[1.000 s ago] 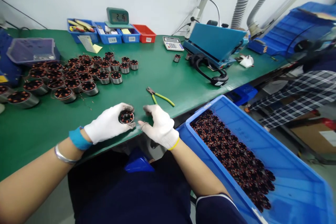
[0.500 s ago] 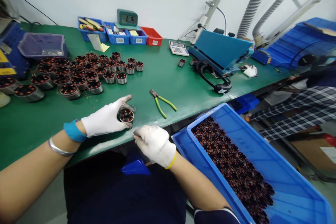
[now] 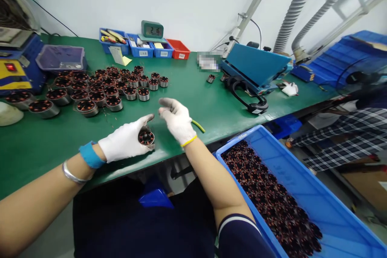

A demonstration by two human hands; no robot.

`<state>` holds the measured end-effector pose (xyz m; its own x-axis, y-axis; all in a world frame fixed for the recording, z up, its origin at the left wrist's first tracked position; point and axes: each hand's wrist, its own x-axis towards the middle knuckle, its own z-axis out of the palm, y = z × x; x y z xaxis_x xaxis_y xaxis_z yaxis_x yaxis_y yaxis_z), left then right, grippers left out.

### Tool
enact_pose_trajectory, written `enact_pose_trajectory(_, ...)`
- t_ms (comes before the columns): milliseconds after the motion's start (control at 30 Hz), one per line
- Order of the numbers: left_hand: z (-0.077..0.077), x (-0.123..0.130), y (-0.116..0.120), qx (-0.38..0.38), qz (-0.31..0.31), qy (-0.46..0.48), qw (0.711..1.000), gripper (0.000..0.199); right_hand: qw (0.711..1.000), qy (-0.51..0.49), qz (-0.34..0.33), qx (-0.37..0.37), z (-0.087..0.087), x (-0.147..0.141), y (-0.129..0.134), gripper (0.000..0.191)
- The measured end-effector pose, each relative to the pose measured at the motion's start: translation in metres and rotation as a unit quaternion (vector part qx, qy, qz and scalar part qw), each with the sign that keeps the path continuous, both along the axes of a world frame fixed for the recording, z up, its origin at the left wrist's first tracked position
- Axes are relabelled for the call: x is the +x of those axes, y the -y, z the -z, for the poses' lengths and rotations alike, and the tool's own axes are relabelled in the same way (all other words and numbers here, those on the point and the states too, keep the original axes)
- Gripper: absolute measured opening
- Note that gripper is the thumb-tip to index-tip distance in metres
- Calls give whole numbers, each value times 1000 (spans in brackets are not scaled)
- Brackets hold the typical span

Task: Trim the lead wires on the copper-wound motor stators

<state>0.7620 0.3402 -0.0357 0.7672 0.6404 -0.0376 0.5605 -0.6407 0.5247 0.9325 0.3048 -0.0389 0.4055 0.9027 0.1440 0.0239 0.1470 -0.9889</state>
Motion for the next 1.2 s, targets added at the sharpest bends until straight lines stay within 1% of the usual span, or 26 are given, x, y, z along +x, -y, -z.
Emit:
enact_pose_trajectory(67,-1,-2,0,1,12,2,1000,90,997,-59,46,26,0,11,-1,31)
enact_pose_trajectory(133,-3,-2,0,-26,-2,23,999,85,994,-78,65,37,4,12,11,36)
enact_pose_trajectory(167,-4,-1,0,-45,-15,39,998,77,995,-71,60,31,8,9,20,41)
enact_pose_trajectory(200,-5,0,1,-63,-29,52,996,65,998,-55,38,11,12,4,29,47)
enact_pose_trajectory(267,-6,2,1,-72,-55,61,994,36,999,-15,-20,-43,20,-10,45,58)
enact_pose_trajectory(300,-7,2,1,-58,-64,57,995,24,997,4,-35,-66,23,-18,50,58)
enact_pose_trajectory(333,-6,3,1,-36,-70,49,996,17,996,19,-40,-83,25,-25,52,57)
enact_pose_trajectory(367,-6,3,2,-10,-71,41,997,14,995,28,-35,-94,26,-30,52,54)
enact_pose_trajectory(433,-5,2,1,30,-60,36,997,15,994,29,-16,-104,24,-35,47,49)
enact_pose_trajectory(500,-6,0,-1,39,-45,48,997,16,993,20,-6,-113,20,-31,43,48)
enact_pose_trajectory(533,-7,-1,-3,36,-50,61,996,16,993,16,-3,-118,18,-27,42,47)
enact_pose_trajectory(600,-10,-4,-7,28,-86,95,991,16,992,8,-4,-129,15,-20,43,45)
enact_pose_trajectory(667,-12,-5,-9,2,-110,125,986,18,990,1,-11,-142,14,-16,48,42)
enact_pose_trajectory(733,-12,-3,-6,-26,-90,123,988,29,987,-6,-15,-158,12,-17,52,38)
enact_pose_trajectory(800,-8,1,1,-23,-50,76,996,48,984,-14,-13,-175,11,-18,53,35)
enact_pose_trajectory(833,-7,3,4,-13,-37,45,998,53,983,-19,-14,-181,10,-18,53,34)
enact_pose_trajectory(900,-4,7,10,-1,-23,-3,1000,48,984,-24,-7,-177,11,-16,51,35)
enact_pose_trajectory(967,-4,8,11,-6,-18,-19,1000,39,987,-21,11,-156,13,-10,49,37)
enact_pose_trajectory(1033,-6,6,9,-11,-8,-17,1000,38,989,-11,23,-143,17,-4,48,36)
enact_pose_trajectory(1100,-7,3,5,-16,6,-9,1000,38,990,3,15,-140,21,-1,48,33)
enact_pose_trajectory(1200,-7,1,3,-18,12,2,1000,37,991,41,15,-128,24,-2,50,30)
